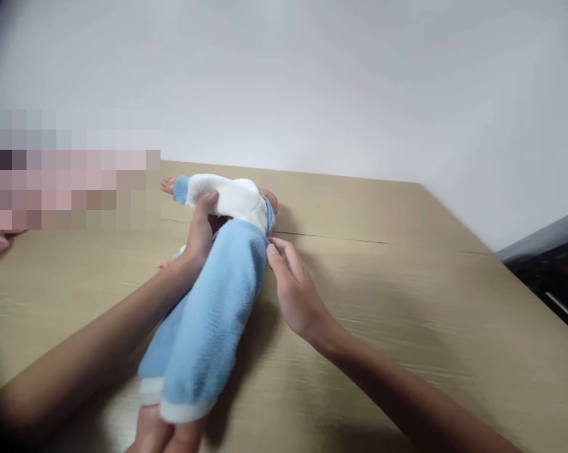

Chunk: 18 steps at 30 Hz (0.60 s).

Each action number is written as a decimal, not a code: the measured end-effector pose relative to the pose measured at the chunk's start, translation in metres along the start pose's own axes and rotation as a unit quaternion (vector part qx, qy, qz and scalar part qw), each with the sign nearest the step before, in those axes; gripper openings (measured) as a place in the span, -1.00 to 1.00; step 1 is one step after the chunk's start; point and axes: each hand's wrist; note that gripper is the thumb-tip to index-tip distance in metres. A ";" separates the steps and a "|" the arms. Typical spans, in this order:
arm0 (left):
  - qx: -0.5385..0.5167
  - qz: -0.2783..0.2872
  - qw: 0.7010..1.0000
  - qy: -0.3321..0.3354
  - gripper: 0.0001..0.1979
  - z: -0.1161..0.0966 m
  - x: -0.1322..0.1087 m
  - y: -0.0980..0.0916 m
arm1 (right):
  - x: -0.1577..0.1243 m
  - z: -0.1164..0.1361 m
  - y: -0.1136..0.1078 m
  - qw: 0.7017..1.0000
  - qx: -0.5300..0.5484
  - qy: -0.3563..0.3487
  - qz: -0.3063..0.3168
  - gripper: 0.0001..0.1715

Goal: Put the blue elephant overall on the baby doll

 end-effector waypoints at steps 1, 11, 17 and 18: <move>-0.021 -0.020 1.000 0.001 -0.31 -0.001 -0.003 0.007 | -0.002 -0.001 -0.004 1.000 0.008 0.006 0.002 -0.52; 0.157 0.003 0.981 0.113 -0.65 0.002 -0.023 0.057 | 0.003 -0.001 -0.054 0.972 0.126 0.189 -0.057 -0.36; 0.327 0.155 0.913 0.189 -0.51 0.005 -0.027 0.067 | 0.018 -0.017 -0.090 0.966 0.137 0.217 -0.024 -0.20; 0.356 0.178 0.897 0.191 -0.48 0.003 -0.031 0.066 | 0.019 -0.022 -0.095 0.974 0.112 0.193 -0.026 -0.21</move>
Point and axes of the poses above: each hand's wrist, its own x-axis towards the middle knuckle, its own y-axis out of the palm, z = x × y, and after that the axes turned 11 degrees about -y, right-handed
